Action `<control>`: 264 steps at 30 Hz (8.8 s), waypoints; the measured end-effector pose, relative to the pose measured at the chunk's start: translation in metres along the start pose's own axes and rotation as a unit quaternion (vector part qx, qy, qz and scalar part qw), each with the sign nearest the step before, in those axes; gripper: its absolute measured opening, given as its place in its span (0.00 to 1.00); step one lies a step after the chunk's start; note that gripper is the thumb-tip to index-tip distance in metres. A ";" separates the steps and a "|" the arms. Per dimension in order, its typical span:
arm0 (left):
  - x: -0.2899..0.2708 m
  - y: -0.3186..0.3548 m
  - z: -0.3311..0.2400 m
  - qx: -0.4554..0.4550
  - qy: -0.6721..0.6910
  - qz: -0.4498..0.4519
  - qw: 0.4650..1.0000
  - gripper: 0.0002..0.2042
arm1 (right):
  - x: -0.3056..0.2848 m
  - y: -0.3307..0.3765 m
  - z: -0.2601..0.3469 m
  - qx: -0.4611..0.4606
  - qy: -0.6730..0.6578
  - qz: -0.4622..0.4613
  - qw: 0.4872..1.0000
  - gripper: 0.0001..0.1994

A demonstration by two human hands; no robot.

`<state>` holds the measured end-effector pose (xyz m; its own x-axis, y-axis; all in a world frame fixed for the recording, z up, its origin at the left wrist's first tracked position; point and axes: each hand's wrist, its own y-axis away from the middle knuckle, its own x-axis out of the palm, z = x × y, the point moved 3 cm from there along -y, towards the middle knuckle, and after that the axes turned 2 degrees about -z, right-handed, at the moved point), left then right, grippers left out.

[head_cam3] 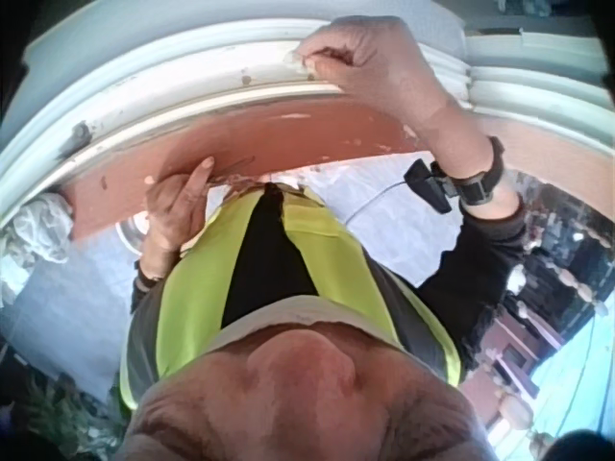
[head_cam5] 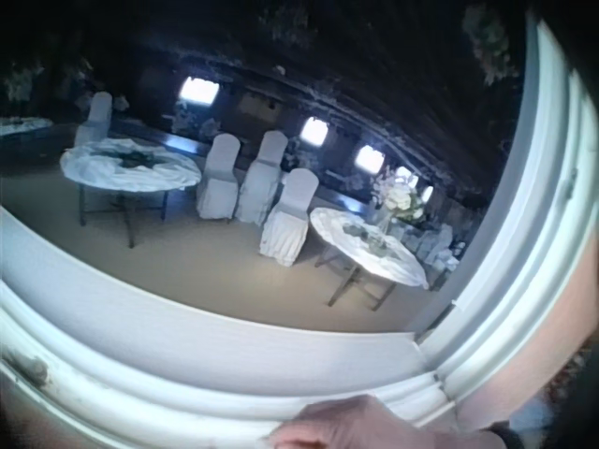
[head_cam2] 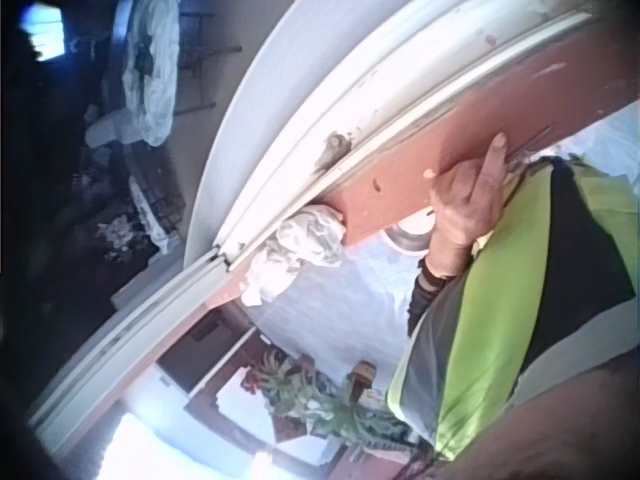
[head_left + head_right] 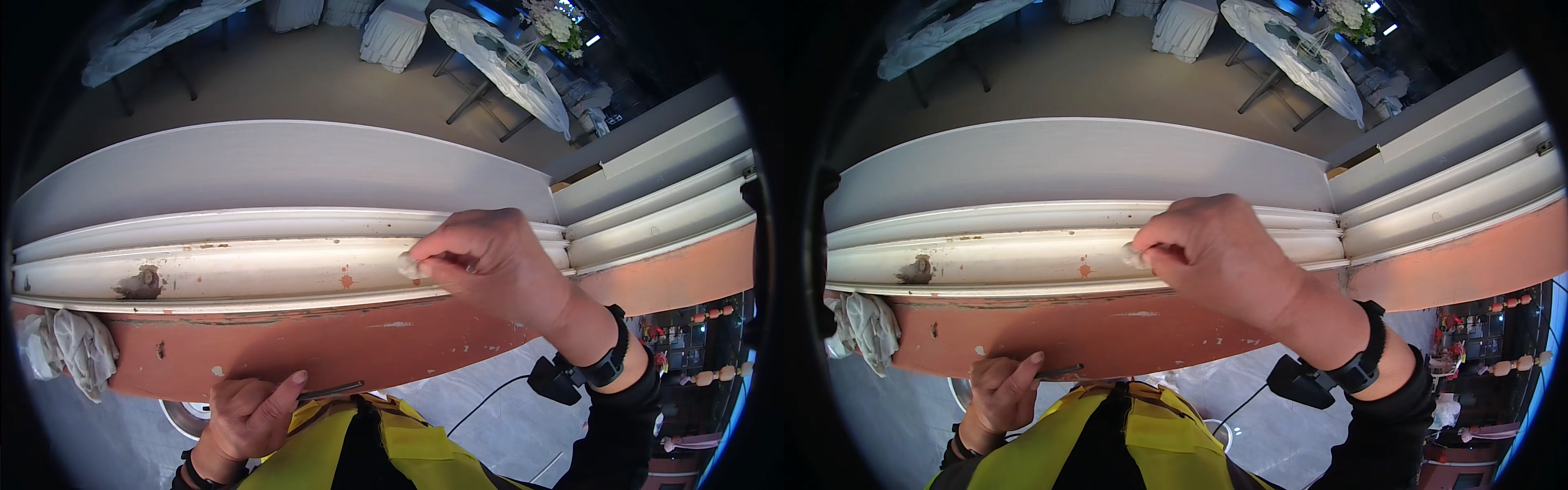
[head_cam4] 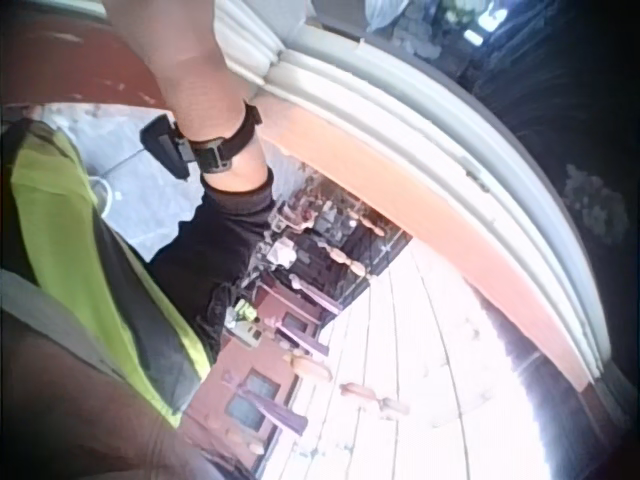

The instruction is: The person scrapes old sealant from a window frame using a thin metal tool, then wipes the area with a white cloth. They repeatedly dip the cloth into a metal bowl of water and continue scraping and wiping along the frame.

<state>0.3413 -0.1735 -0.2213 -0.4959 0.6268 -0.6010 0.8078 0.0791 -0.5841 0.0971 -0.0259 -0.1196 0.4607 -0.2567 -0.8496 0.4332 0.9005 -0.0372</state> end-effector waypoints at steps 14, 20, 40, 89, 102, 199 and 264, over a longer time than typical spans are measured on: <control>-0.001 0.004 0.000 0.001 -0.032 -0.009 0.999 0.30 | 0.029 -0.064 0.062 -0.226 0.071 -0.021 0.971 0.08; -0.001 0.006 0.000 0.005 -0.036 -0.023 0.999 0.31 | 0.072 -0.093 0.075 -0.282 0.193 -0.010 0.940 0.06; 0.000 0.002 -0.004 0.000 -0.054 -0.025 0.998 0.28 | 0.019 -0.026 -0.002 -0.238 0.221 -0.062 0.944 0.08; 0.001 0.005 -0.003 0.000 -0.047 -0.027 0.999 0.25 | 0.014 -0.067 0.000 -0.322 0.243 0.073 0.912 0.04; 0.000 0.006 -0.004 0.005 -0.046 0.005 0.999 0.26 | -0.066 0.040 -0.116 -0.144 0.394 0.018 0.907 0.01; 0.002 0.008 -0.008 0.096 -0.066 -0.032 0.993 0.17 | -0.065 0.201 -0.155 0.262 -0.595 -0.237 0.722 0.06; -0.155 0.056 0.029 -0.268 -0.516 -0.201 0.789 0.25 | 0.053 0.192 -0.129 0.080 0.228 -0.386 0.890 0.18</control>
<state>0.4544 -0.2884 -0.1768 -0.5182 -0.4737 -0.7121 0.4019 0.6000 -0.6917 0.1051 0.1790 -0.2400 -0.3684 -0.5760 -0.7297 0.6065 0.4459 -0.6583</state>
